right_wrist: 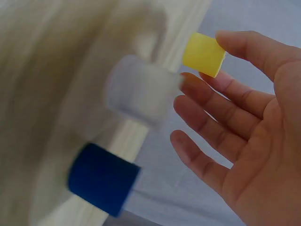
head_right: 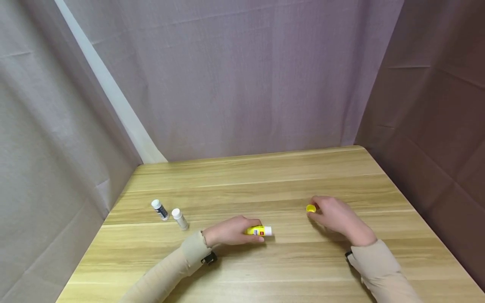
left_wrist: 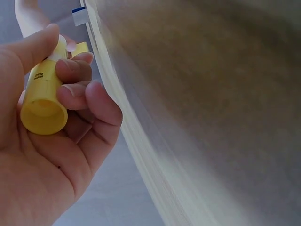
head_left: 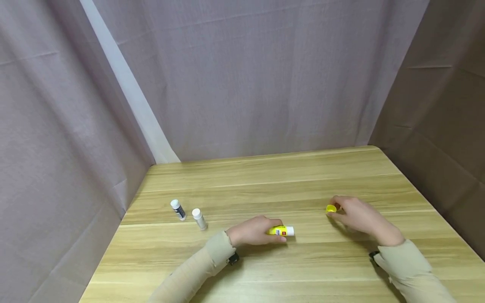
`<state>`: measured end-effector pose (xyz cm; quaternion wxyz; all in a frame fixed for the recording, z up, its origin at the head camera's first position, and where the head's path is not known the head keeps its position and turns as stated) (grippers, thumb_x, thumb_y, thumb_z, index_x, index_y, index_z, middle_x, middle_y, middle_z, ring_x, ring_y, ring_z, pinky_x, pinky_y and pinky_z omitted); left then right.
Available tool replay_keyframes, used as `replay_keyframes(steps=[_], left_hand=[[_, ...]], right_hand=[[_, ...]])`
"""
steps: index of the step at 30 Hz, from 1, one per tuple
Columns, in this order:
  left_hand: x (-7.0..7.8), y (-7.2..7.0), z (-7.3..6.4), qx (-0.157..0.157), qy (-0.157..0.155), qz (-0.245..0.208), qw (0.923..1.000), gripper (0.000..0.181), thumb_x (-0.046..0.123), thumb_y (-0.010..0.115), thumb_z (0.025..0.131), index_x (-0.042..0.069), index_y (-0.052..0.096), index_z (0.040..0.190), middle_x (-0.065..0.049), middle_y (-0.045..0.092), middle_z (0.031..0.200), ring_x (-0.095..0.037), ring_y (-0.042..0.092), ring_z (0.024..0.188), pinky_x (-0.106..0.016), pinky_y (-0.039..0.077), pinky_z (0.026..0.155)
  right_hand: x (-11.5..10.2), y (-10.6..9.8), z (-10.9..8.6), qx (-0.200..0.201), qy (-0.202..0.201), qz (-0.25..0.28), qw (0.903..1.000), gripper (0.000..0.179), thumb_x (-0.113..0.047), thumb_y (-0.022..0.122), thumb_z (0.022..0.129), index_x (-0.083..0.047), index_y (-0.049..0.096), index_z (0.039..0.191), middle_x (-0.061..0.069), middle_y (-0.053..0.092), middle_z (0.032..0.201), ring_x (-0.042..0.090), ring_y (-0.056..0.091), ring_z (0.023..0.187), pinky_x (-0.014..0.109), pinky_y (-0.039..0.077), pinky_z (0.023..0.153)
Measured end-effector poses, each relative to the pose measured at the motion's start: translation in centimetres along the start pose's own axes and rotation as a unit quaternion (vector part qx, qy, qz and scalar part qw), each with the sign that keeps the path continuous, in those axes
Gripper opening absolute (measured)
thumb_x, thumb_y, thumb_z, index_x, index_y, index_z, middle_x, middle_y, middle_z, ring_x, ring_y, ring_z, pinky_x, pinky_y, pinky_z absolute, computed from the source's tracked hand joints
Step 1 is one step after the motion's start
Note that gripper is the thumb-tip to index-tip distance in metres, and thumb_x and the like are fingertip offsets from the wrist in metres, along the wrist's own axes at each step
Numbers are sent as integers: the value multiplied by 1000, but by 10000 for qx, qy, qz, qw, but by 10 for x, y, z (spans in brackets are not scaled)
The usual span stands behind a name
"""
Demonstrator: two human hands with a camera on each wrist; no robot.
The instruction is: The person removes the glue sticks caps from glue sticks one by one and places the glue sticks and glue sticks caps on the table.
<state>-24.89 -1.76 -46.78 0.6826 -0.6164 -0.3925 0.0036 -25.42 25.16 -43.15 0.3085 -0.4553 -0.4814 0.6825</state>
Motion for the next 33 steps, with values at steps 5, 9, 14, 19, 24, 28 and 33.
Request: replay_keyframes(steps=[5,9,14,19,24,28,33], left_hand=[[-1,2,0,-45,-9,-30,10000,26,41,62,101,16,62,109,12,58,76,0,51,62,-15,44,58],[-2,3,0,-94,-48,-51,9999,27,41,61,101,16,62,110,12,58,76,0,51,62,-15,44,58],[-3,4,-1,-110,-78,-42,9999,28,42,61,101,16,62,111,12,58,76,0,51,61,-15,44,58],[-2,3,-1,-92,-51,-37,9999,26,40,62,100,16,62,110,12,58,77,0,51,62,-15,44,58],[-3,5,0,-132,-23,-66,9999,25,41,63,100,17,61,106,13,57,78,0,50,63,-15,44,59],[-3,6,0,-155,3,-192,9997,26,43,58,102,17,59,103,12,56,77,0,49,62,-15,44,58],[0,2,-1,-59,-41,-354,9993,27,43,51,105,17,58,107,11,56,78,0,49,63,-16,45,60]], right_hand=[[8,9,0,-154,42,-47,9999,21,-25,75,92,-8,68,102,-7,62,84,9,52,71,35,46,65],[11,11,0,-165,24,-27,9999,19,-24,75,91,-9,67,99,-8,58,79,9,49,68,33,43,62],[13,13,-1,-149,35,10,9999,20,-24,75,92,-7,67,99,-8,55,77,10,48,66,32,41,61],[14,14,0,-133,28,58,9999,19,-24,75,92,-9,66,98,-9,54,76,9,47,66,31,41,60],[14,14,-1,-182,3,132,9997,21,-24,76,92,-8,66,100,-9,56,78,8,48,67,31,42,61],[15,14,-2,-172,6,142,9998,23,-23,76,91,-6,67,104,-8,58,80,8,50,69,32,44,62],[16,13,-2,-71,27,88,9999,31,-23,76,90,-3,68,112,-5,63,85,9,56,73,34,48,64]])
Point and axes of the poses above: each hand's wrist, its own z-axis towards the middle knuckle, its own y-axis out of the palm, x = y × z, the point moved 5 cm from there along z, towards the middle knuckle
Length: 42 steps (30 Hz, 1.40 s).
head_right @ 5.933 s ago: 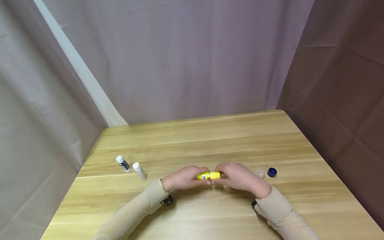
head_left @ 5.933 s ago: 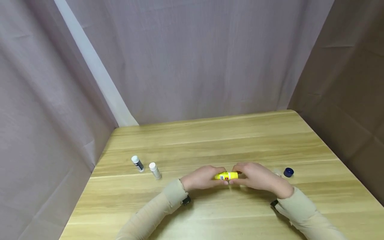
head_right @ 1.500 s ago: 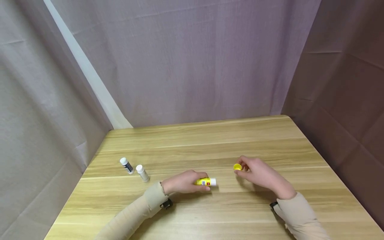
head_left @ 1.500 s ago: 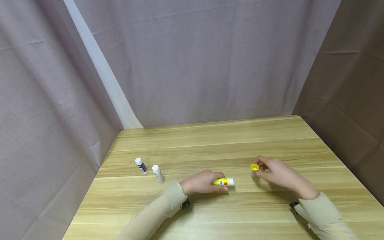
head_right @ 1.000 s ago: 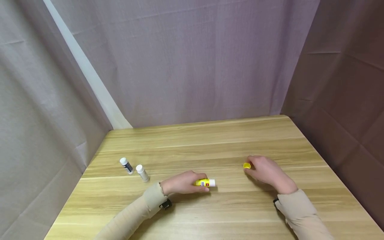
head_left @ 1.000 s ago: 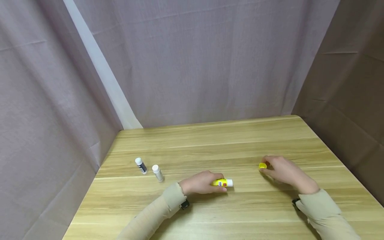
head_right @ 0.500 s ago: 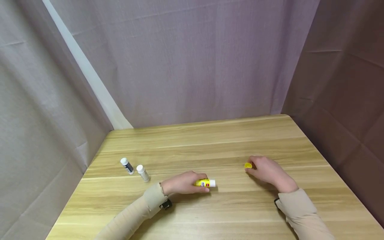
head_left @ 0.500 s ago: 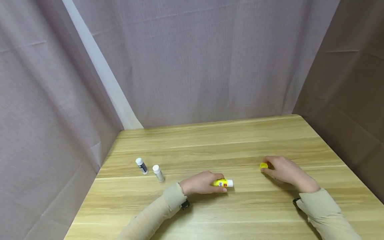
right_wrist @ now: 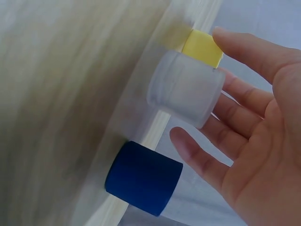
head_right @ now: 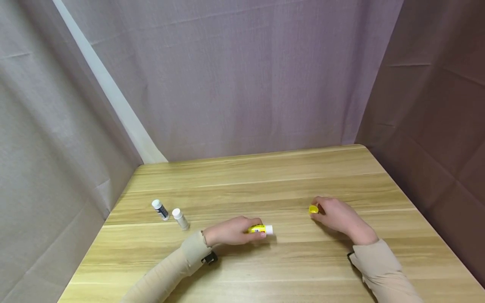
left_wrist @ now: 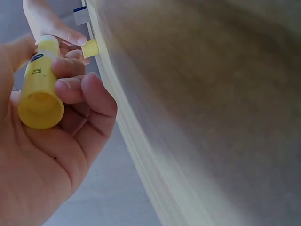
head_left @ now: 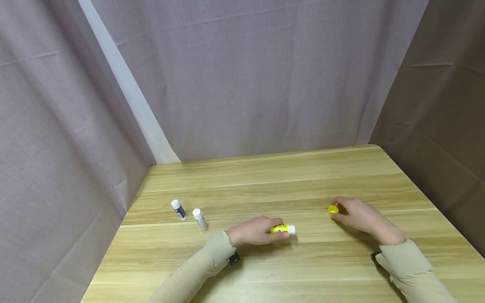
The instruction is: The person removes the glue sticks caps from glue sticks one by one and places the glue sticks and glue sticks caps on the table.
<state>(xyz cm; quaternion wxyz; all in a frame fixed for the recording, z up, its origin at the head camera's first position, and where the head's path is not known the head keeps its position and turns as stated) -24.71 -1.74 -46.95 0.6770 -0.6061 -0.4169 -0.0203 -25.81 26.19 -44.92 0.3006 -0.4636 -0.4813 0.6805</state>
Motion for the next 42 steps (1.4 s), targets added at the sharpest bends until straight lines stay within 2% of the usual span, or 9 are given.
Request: replay_keyframes(steps=[4,11,16,23,26,30,35,38,42], left_hand=[[0,0,0,70,6,-135,9999,29,41,48,107,16,58,116,11,56,80,0,50,65,-17,46,62],[-1,-3,-1,137,-2,-226,9997,34,40,49,107,14,55,127,10,56,83,0,50,65,-17,46,61],[-2,-5,-2,286,-4,-161,9995,31,37,55,105,15,55,126,10,57,84,-1,48,66,-17,44,62],[-7,-12,-5,678,-139,-580,9959,29,35,60,103,14,55,123,9,54,81,-2,47,66,-18,43,60],[-10,-16,-6,1059,-199,-1104,9880,26,30,63,102,13,54,120,8,58,91,-2,53,78,-19,46,69],[-16,-22,-7,1662,-374,-1875,9674,24,19,66,100,11,53,118,2,62,105,-7,60,96,-24,50,85],[-25,-27,-9,2206,-756,-2190,9474,23,13,66,99,7,52,116,-4,64,106,-12,64,97,-25,53,84],[-30,-28,-10,2356,-903,-2265,9407,24,12,66,99,5,51,117,-7,66,107,-14,66,98,-25,54,81],[-33,-28,-11,2417,-988,-2278,9380,24,12,66,99,3,51,116,-10,68,106,-17,67,97,-25,55,79]], right_hand=[[0,-1,-1,43,25,-15,10000,39,-24,77,89,0,67,118,0,67,92,14,62,79,38,51,68],[1,-1,-3,-3,83,76,9999,40,-23,78,89,-1,66,120,2,68,96,18,64,84,41,52,71],[1,-1,-3,-5,88,76,9999,41,-24,78,89,-1,66,121,4,69,99,21,65,87,43,53,72],[3,-1,-2,2,63,99,9999,41,-24,79,88,-2,66,120,2,68,97,20,64,87,42,52,73],[5,-2,-3,-20,93,182,9998,41,-25,79,88,-2,66,119,1,67,96,18,63,85,41,52,72],[7,-3,-4,-24,149,296,9994,40,-25,80,88,-3,67,118,1,67,95,17,63,84,40,51,71],[9,-5,-5,-21,187,344,9992,40,-25,79,88,-3,67,118,3,68,98,19,64,86,40,52,71],[9,-5,-5,-27,202,323,9993,39,-25,79,88,-3,67,118,2,68,98,19,64,85,40,52,70],[9,-4,-5,-56,198,306,9993,38,-26,80,87,-4,68,116,1,67,97,18,63,85,40,51,71]])
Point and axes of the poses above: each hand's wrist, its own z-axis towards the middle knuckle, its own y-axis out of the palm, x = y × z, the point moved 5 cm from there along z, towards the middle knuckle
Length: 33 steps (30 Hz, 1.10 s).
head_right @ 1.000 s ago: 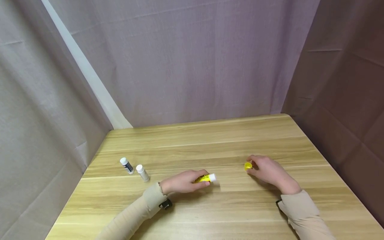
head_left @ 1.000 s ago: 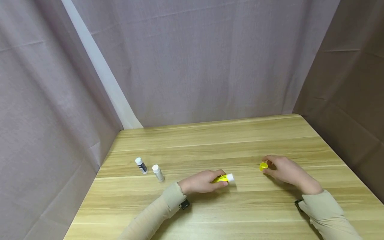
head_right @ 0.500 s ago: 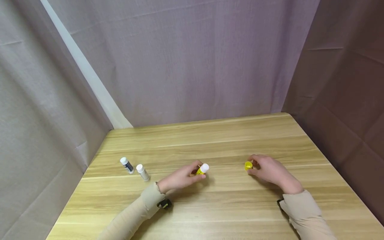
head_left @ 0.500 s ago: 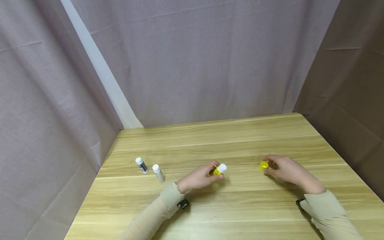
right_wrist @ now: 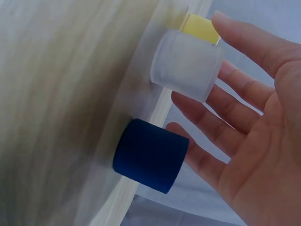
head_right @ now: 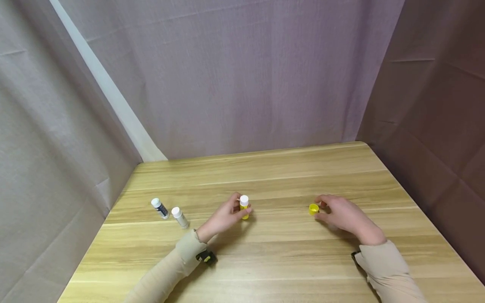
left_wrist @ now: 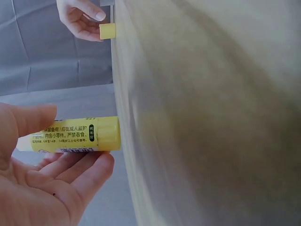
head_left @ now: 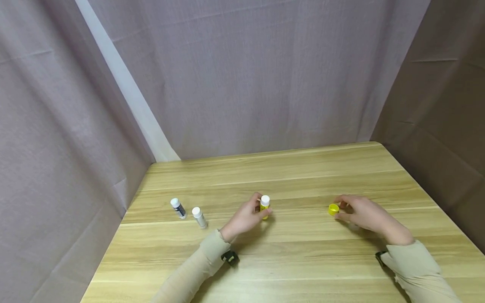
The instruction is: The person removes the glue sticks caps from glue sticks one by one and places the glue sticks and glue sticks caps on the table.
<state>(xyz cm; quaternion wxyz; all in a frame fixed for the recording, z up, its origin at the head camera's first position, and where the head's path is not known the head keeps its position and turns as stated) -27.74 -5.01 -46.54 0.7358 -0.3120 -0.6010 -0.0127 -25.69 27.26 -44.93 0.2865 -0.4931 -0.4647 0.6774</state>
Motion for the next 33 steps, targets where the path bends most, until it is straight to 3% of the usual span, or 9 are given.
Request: replay_keyframes(steps=[5,12,19,26,33], left_hand=[[-3,-2,-1,-63,-33,-33,10000,24,11,65,99,2,51,115,-12,67,104,-13,66,91,-24,54,75],[-6,-4,-2,-209,-104,106,9997,22,12,65,99,4,51,114,-1,62,91,-7,55,74,-21,47,63],[-7,-2,-2,-308,-78,100,9994,23,9,66,98,2,50,113,-9,66,99,-11,62,86,-24,52,74],[-4,-1,-5,-480,11,271,9985,23,11,68,98,7,50,112,2,63,95,-6,60,85,-24,49,78],[-3,-2,-7,-505,-82,369,9980,24,12,68,98,7,50,112,2,63,96,-6,58,82,-23,48,73]], right_hand=[[-2,1,1,-133,-7,-22,9999,41,-30,80,87,-5,67,117,0,67,97,16,61,85,40,50,72],[-3,2,2,-202,-9,-72,9998,46,-32,80,87,-2,67,120,3,68,101,19,63,88,42,52,74],[-4,0,3,-108,21,28,9999,49,-32,79,88,-1,66,124,6,69,104,25,66,93,47,53,77],[-7,-2,3,-157,17,23,9999,53,-34,78,89,0,64,128,10,69,110,29,66,97,50,53,80],[-8,0,4,-158,9,7,9999,54,-35,78,89,0,63,129,11,69,112,30,66,99,51,53,82]])
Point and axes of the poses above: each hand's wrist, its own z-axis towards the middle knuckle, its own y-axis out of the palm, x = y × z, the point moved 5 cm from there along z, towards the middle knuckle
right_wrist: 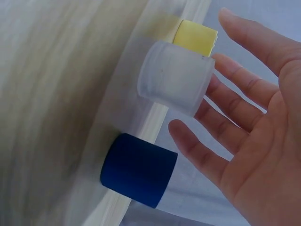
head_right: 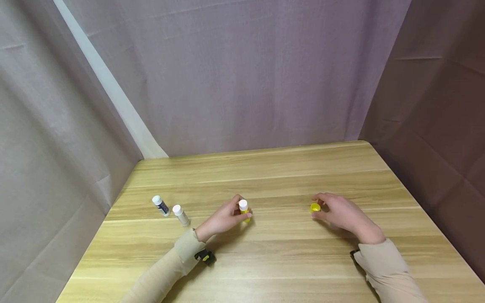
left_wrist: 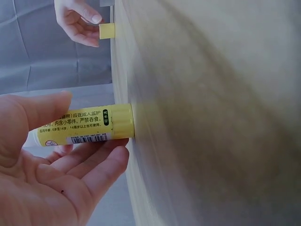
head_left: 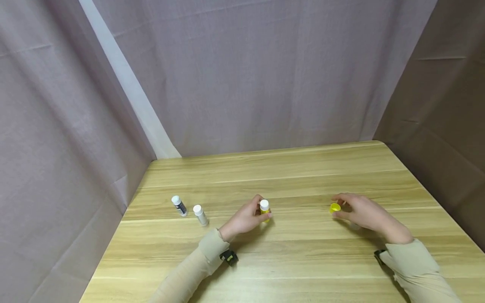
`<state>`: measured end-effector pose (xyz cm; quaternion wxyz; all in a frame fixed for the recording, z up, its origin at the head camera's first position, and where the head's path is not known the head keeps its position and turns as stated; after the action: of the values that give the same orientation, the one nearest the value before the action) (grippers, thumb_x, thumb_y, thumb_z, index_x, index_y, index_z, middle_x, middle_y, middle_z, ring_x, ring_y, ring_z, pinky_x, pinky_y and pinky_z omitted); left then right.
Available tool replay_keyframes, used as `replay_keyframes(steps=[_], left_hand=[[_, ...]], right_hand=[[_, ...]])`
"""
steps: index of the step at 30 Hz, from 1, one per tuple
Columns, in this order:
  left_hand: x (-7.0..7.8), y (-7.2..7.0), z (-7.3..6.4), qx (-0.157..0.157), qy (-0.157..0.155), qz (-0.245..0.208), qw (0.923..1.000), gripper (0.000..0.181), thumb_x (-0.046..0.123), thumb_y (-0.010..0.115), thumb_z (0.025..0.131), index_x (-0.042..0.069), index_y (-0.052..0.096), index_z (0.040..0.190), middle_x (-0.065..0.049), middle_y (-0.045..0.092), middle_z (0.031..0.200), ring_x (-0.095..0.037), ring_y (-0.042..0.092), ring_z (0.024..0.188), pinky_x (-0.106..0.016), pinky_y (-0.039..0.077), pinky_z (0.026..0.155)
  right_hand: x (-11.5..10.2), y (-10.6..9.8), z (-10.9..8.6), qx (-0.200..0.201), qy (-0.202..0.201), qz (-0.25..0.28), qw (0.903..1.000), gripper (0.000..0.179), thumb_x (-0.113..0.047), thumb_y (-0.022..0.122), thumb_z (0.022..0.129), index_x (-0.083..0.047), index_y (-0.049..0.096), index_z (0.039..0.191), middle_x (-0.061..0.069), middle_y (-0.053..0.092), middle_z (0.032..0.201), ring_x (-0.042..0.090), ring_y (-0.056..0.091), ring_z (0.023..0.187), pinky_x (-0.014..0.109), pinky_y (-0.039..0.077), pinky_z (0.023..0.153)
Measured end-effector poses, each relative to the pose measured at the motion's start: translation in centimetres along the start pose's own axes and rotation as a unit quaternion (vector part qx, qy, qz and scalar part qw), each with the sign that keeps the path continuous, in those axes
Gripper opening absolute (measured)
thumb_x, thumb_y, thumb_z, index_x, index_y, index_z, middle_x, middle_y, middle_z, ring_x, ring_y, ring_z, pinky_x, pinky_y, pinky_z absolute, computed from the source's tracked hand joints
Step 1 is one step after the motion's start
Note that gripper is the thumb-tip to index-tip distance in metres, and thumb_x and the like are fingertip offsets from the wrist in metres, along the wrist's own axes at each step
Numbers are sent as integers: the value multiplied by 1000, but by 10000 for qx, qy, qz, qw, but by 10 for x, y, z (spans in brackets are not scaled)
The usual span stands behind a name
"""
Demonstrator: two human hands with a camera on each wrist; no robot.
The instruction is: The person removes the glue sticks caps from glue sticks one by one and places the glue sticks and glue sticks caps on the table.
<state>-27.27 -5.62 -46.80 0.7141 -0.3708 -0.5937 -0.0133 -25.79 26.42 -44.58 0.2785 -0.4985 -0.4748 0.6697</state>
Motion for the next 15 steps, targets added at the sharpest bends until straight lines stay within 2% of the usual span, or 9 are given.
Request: replay_keyframes(steps=[8,12,15], left_hand=[[-1,0,2,-5,-30,89,10000,26,15,69,97,7,49,112,0,64,98,-8,60,86,-26,51,79],[-2,0,2,37,-84,10,10000,28,14,70,96,7,49,113,-3,67,99,-8,61,88,-26,50,81],[1,-3,0,36,-94,-61,9999,36,15,73,94,5,48,119,-7,66,101,-15,61,91,-30,50,82]], right_hand=[[1,-5,-1,155,-67,-38,9998,54,-33,77,91,-1,62,131,6,69,107,29,66,97,50,53,78],[0,-8,-3,138,-2,-58,9999,56,-34,75,92,-1,60,134,11,68,111,33,66,100,53,53,80],[-3,-11,-5,182,23,-64,9998,57,-35,75,92,-1,58,136,17,67,116,38,65,104,56,52,83]])
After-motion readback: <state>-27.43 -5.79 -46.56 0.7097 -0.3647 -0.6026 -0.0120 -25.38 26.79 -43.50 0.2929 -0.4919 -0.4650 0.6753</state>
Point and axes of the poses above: each hand's wrist, its own z-axis towards the middle knuckle, its own y-axis out of the palm, x = y × z, the point moved 5 cm from there along z, towards the middle knuckle
